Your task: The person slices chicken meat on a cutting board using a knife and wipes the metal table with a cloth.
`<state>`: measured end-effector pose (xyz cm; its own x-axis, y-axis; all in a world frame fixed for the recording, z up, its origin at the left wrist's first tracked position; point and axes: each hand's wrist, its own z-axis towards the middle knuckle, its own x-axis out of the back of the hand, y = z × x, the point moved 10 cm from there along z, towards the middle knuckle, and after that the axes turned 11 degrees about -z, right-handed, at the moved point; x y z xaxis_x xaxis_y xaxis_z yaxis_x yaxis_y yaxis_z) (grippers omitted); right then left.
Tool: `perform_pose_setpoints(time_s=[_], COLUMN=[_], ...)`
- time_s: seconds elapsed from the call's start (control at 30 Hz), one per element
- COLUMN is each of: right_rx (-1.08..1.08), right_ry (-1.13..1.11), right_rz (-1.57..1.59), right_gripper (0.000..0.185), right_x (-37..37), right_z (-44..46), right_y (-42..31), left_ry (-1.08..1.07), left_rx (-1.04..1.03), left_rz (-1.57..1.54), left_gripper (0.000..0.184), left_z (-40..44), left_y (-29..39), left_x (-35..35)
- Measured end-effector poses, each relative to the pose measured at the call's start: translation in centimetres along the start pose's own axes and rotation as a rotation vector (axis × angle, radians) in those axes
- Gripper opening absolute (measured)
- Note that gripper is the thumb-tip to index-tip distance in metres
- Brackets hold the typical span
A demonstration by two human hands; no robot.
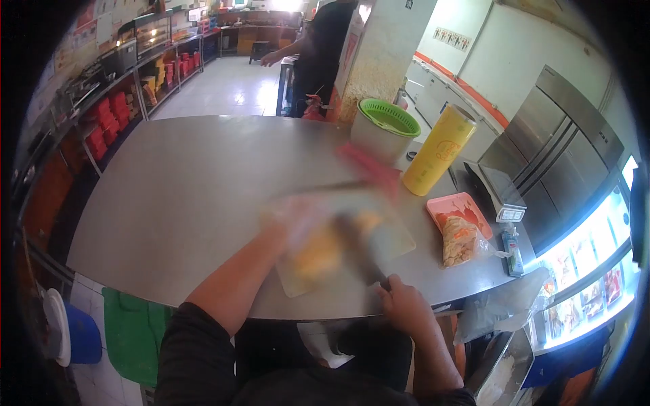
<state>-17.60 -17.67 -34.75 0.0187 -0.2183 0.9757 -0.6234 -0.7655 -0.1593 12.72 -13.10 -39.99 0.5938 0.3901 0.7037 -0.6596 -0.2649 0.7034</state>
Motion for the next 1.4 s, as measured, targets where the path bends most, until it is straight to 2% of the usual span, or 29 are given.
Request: perform_pose_setpoints(time_s=[0.13,0.23,0.4,0.5,0.63,0.73,0.83,0.93,1.0,1.03,1.1,1.13,1.2,1.23,1.3,1.33,1.37,1.4], right_rx=[-0.136,-0.184,-0.142,-0.06,-0.048,-0.09,-0.131,-0.146,-0.168,-0.168,-0.161,-0.159,-0.184,-0.184,-0.186,-0.188,-0.177,-0.167], right_ry=[0.024,0.083,0.149,0.129,0.033,0.028,0.042,0.035,0.04,0.04,0.061,0.063,0.052,0.055,0.067,0.069,0.09,0.109], right_rz=[-0.063,-0.116,-0.1,-0.073,-0.119,-0.15,-0.149,-0.155,-0.189,-0.19,-0.171,-0.173,-0.167,-0.167,-0.177,-0.176,-0.183,-0.19], right_gripper=[0.034,0.033,0.031,0.031,0.031,0.032,0.031,0.031,0.031,0.031,0.031,0.031,0.031,0.031,0.031,0.031,0.031,0.032], right_x=[1.6,2.5,2.8,2.1,1.3,1.4,1.6,1.6,1.7,1.7,1.9,2.0,2.1,2.1,2.2,2.2,2.4,2.5], right_z=[0.3,0.2,0.4,1.0,1.3,1.2,0.5,0.0,-0.2,-0.3,-0.4,-0.5,-0.8,-0.9,-1.1,-1.0,-1.0,-1.0], right_y=[1.8,2.7,1.4,-1.2,-2.5,-0.5,1.0,1.7,2.2,2.5,3.0,3.0,3.2,3.2,3.2,3.1,2.7,2.3], left_ry=[0.077,0.077,0.064,0.111,0.148,0.023,-0.016,0.093,-0.032,-0.032,0.328,0.331,0.3,0.302,0.174,0.175,0.238,0.267], left_rx=[0.05,0.089,0.023,-0.022,-0.138,-0.115,0.021,0.028,0.055,0.055,-0.122,-0.121,-0.044,-0.046,0.11,0.107,-0.115,-0.227], left_rz=[-0.134,-0.049,0.362,0.389,0.313,0.333,0.115,0.108,0.475,0.474,0.416,0.416,0.352,0.352,0.552,0.552,0.514,0.487], left_gripper=[0.03,0.031,0.024,0.02,0.02,0.021,0.023,0.021,0.02,0.02,0.018,0.018,0.017,0.017,0.022,0.022,0.023,0.023], left_z=[0.6,0.3,-1.1,-0.3,-2.7,-2.2,-1.3,-1.3,-2.5,-2.0,-1.2,-1.1,-0.6,-1.2,-2.9,-3.5,-4.3,-4.6], left_y=[-2.5,-1.6,1.8,0.1,3.3,3.2,0.7,1.1,3.2,1.4,-1.2,-1.1,-1.6,0.2,4.0,4.6,7.1,8.2], left_x=[-0.3,0.4,1.8,0.3,2.3,1.6,0.5,1.6,2.7,1.8,2.4,2.8,3.4,4.3,5.9,6.1,6.0,5.7])
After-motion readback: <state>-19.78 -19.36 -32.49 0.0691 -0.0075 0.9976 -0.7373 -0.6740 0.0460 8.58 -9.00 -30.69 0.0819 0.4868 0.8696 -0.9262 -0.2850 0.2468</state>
